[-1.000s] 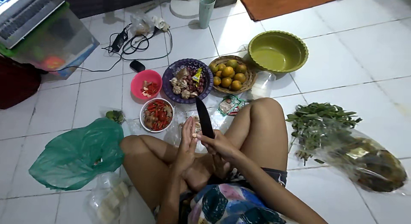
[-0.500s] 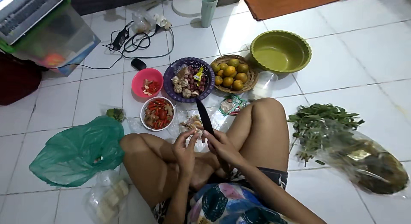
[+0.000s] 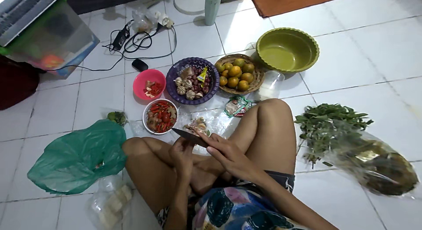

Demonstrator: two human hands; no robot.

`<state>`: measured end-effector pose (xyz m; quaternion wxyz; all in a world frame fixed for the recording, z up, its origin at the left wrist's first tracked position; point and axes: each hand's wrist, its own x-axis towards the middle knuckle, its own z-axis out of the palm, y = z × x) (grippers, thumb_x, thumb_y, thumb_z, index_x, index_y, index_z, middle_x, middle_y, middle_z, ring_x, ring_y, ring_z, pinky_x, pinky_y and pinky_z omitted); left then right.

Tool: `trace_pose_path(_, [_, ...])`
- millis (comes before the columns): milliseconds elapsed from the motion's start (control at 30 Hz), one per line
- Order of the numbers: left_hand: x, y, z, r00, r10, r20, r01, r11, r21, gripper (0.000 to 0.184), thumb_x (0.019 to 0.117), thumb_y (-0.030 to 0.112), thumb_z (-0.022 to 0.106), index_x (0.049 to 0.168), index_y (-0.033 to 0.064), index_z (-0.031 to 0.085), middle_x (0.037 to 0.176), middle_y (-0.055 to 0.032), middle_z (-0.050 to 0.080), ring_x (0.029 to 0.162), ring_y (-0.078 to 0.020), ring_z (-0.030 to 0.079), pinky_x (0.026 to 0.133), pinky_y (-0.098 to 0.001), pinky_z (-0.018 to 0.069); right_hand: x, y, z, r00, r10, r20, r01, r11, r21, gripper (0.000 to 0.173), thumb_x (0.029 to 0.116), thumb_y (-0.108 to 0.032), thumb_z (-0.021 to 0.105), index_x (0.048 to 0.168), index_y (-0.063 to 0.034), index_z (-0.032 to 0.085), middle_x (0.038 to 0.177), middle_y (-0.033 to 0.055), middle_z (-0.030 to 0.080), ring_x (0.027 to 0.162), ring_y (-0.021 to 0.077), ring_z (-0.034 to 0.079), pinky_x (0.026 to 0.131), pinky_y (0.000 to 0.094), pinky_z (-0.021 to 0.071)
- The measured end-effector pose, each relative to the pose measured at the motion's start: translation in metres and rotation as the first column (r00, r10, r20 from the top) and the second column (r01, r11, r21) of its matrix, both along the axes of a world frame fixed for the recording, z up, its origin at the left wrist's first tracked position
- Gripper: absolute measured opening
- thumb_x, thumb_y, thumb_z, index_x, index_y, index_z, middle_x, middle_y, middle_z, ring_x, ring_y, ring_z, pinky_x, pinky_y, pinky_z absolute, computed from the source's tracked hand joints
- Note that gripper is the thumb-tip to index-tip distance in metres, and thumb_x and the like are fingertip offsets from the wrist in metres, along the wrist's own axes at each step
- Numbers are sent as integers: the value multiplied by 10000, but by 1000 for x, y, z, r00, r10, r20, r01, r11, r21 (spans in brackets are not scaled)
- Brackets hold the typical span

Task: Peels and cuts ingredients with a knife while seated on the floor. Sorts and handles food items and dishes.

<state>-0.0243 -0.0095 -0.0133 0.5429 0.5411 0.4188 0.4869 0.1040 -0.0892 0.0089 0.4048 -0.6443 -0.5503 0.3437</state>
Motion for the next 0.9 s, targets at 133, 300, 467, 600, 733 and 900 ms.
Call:
trace_pose_path(133, [3,-3,2,998,59,3,-59,998,34,96,797,-136,671,838,-51,691,786,81,723,775,94,659,746,-121,559,-7,0,-4,997,-72,-12,73,993,90,496,1071,-399,423,1430,-114,612,858,44,569,671,57,478,591,210,418])
trace_pose_path(300, [10,-7,5,985,108,136,-110,994,7,181,821,-159,641,834,8,712,818,106,735,799,63,679,765,-151,576,-12,0,-3,995,-85,-60,94,982,164,515,1080,-399,405,1416,-69,613,856,41,564,684,25,469,606,166,408])
trace_pose_path(467, [13,-7,3,974,90,208,-88,996,-19,248,846,-150,616,836,71,728,810,119,740,776,53,682,743,-155,578,-10,1,-3,995,-64,-83,79,980,183,501,1081,-394,415,1412,-77,620,854,28,556,695,9,459,616,148,395])
trace_pose_path(600, [10,-6,5,978,88,190,-74,994,-76,260,840,-146,605,811,86,720,777,132,724,743,66,665,717,-147,568,-8,1,-1,993,-43,-112,63,982,180,482,1073,-378,442,1402,-80,629,861,20,559,710,-7,454,637,129,390])
trace_pose_path(733, [1,-1,5,993,39,107,-41,999,18,193,803,-131,674,795,60,704,773,140,708,756,81,655,726,-129,560,-6,-1,1,989,-10,-150,36,985,171,483,1067,-403,456,1389,-95,644,823,-7,534,708,-24,434,642,118,370])
trace_pose_path(900, [-6,10,-5,988,-52,145,16,970,242,141,819,-20,748,817,120,765,857,145,744,846,75,672,775,-129,558,-7,-1,2,981,-8,-195,41,986,163,464,1065,-368,470,1373,-72,650,822,-20,520,703,-48,425,629,95,358])
